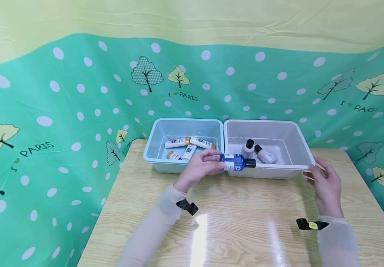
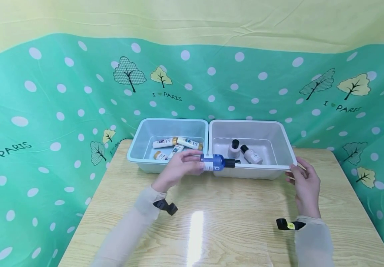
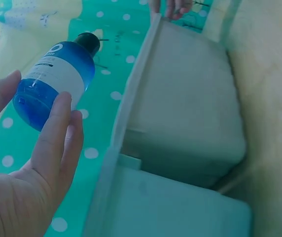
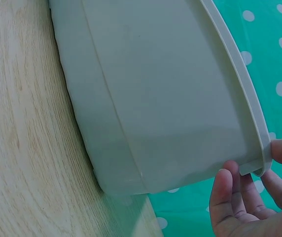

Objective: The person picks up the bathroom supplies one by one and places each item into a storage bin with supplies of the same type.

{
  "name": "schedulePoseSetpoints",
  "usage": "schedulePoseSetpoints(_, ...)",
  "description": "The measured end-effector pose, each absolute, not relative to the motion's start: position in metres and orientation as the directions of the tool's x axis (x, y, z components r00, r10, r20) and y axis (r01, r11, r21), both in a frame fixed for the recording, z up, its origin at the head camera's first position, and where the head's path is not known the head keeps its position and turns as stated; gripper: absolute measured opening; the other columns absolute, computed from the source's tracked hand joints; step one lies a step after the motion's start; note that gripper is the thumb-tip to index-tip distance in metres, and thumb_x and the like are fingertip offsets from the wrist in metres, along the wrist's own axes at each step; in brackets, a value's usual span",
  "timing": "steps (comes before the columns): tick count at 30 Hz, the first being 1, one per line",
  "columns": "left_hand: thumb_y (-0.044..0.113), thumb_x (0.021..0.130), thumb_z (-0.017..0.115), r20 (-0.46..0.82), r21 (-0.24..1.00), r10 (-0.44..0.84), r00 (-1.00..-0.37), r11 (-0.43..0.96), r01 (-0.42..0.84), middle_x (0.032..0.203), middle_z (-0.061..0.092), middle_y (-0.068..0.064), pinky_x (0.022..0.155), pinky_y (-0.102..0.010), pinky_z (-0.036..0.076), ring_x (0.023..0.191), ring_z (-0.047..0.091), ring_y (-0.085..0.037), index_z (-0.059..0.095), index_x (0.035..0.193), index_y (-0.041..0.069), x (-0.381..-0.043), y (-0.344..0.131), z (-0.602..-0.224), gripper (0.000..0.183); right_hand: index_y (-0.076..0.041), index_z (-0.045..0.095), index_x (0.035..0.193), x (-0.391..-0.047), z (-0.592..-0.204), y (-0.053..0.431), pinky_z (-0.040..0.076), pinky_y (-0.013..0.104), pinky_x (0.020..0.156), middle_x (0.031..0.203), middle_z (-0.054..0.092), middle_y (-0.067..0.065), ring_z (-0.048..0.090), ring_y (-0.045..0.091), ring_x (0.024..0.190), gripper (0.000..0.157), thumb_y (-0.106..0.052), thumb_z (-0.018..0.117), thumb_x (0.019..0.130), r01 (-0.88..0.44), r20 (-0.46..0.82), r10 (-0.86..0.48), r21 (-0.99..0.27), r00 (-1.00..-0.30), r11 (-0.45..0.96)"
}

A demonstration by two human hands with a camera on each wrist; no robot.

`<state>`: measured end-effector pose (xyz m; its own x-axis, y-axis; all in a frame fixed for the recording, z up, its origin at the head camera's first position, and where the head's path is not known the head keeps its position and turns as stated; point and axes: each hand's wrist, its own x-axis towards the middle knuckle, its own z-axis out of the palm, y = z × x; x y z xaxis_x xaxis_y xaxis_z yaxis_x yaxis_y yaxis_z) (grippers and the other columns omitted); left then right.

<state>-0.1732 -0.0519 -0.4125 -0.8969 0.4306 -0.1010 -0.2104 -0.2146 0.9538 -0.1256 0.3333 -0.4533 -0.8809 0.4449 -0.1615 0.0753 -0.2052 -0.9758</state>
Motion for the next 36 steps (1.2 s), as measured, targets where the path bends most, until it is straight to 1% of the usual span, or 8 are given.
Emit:
schedulePoseSetpoints(4,0.009,0.072,0.079,-0.104,0.949,0.428,-0.897,-0.226,-0.219,0.107,0.06,-0.019,0.077,-0.04,0.052,0.09,0.064,-0.033,0.059,0.115,0.004,-0.189,-0.046,-0.4,0.048,-0.015,0.049,0.132,-0.126,-0.453,0.335,0.054,0.025,0.064,0.121,0.054,0.008,0.062,0.017,0.085,0.052,-0.025,0.067,0.084,0.091,-0.173,0.451,-0.976,-0.875,-0.197)
schedulePoseSetpoints(8,0.008,0.073,0.079,-0.096,0.949,0.443,-0.891,-0.23,-0.217,0.106,0.061,-0.02,0.079,-0.042,0.052,0.091,0.063,-0.033,0.058,0.116,0.003,-0.206,-0.037,-0.389,0.048,-0.015,0.05,0.131,-0.126,-0.454,0.336,0.055,0.025,0.063,0.12,0.055,0.007,0.063,0.017,0.084,0.051,-0.024,0.067,0.085,0.078,-0.164,0.45,-0.976,-0.878,-0.204)
schedulePoseSetpoints(16,0.009,0.07,0.081,-0.108,0.955,0.446,-0.889,-0.202,-0.218,0.105,0.063,-0.016,0.077,-0.038,0.053,0.09,0.064,-0.029,0.059,0.113,0.003,-0.243,-0.009,-0.366,0.049,-0.014,0.05,0.131,-0.127,-0.457,0.339,0.055,0.026,0.061,0.115,0.058,0.006,0.064,0.018,0.081,0.05,-0.021,0.068,0.085,0.052,-0.15,0.446,-0.973,-0.883,-0.224)
schedulePoseSetpoints(23,0.015,0.067,0.083,-0.127,0.972,0.449,-0.885,-0.123,-0.201,0.099,0.066,-0.011,0.075,-0.035,0.054,0.087,0.065,-0.027,0.061,0.109,0.006,-0.272,0.019,-0.35,0.048,-0.013,0.049,0.131,-0.127,-0.458,0.339,0.055,0.026,0.062,0.116,0.057,0.006,0.063,0.019,0.083,0.051,-0.021,0.068,0.084,0.048,-0.148,0.437,-0.972,-0.887,-0.232)
schedulePoseSetpoints(29,0.017,0.066,0.084,-0.161,0.974,0.434,-0.886,-0.074,-0.214,0.096,0.066,-0.008,0.073,-0.033,0.054,0.084,0.066,-0.024,0.061,0.11,0.006,-0.296,0.046,-0.35,0.051,-0.013,0.05,0.131,-0.129,-0.459,0.339,0.055,0.026,0.063,0.117,0.057,0.008,0.064,0.018,0.082,0.052,-0.022,0.069,0.084,0.045,-0.141,0.442,-0.974,-0.886,-0.221)
schedulePoseSetpoints(31,0.017,0.065,0.085,-0.183,0.973,0.418,-0.89,-0.054,-0.225,0.098,0.066,-0.008,0.071,-0.032,0.055,0.082,0.067,-0.022,0.062,0.11,0.006,-0.302,0.054,-0.353,0.051,-0.013,0.05,0.131,-0.129,-0.459,0.338,0.055,0.026,0.063,0.118,0.057,0.009,0.064,0.018,0.081,0.052,-0.022,0.069,0.083,0.045,-0.14,0.441,-0.975,-0.887,-0.219)
schedulePoseSetpoints(34,0.016,0.065,0.085,-0.201,0.968,0.393,-0.897,-0.062,-0.244,0.114,0.06,-0.003,0.07,-0.032,0.055,0.081,0.066,-0.02,0.063,0.109,0.006,-0.31,0.068,-0.358,0.05,-0.012,0.05,0.131,-0.129,-0.46,0.337,0.055,0.026,0.064,0.116,0.057,0.008,0.064,0.018,0.081,0.052,-0.022,0.069,0.083,0.041,-0.134,0.435,-0.975,-0.89,-0.217)
schedulePoseSetpoints(36,0.014,0.065,0.085,-0.196,0.968,0.379,-0.904,-0.07,-0.239,0.117,0.057,-0.002,0.07,-0.032,0.055,0.083,0.066,-0.021,0.064,0.108,0.005,-0.316,0.077,-0.361,0.049,-0.011,0.05,0.131,-0.128,-0.461,0.337,0.055,0.026,0.063,0.113,0.059,0.007,0.064,0.018,0.08,0.052,-0.02,0.069,0.083,0.03,-0.129,0.435,-0.973,-0.891,-0.228)
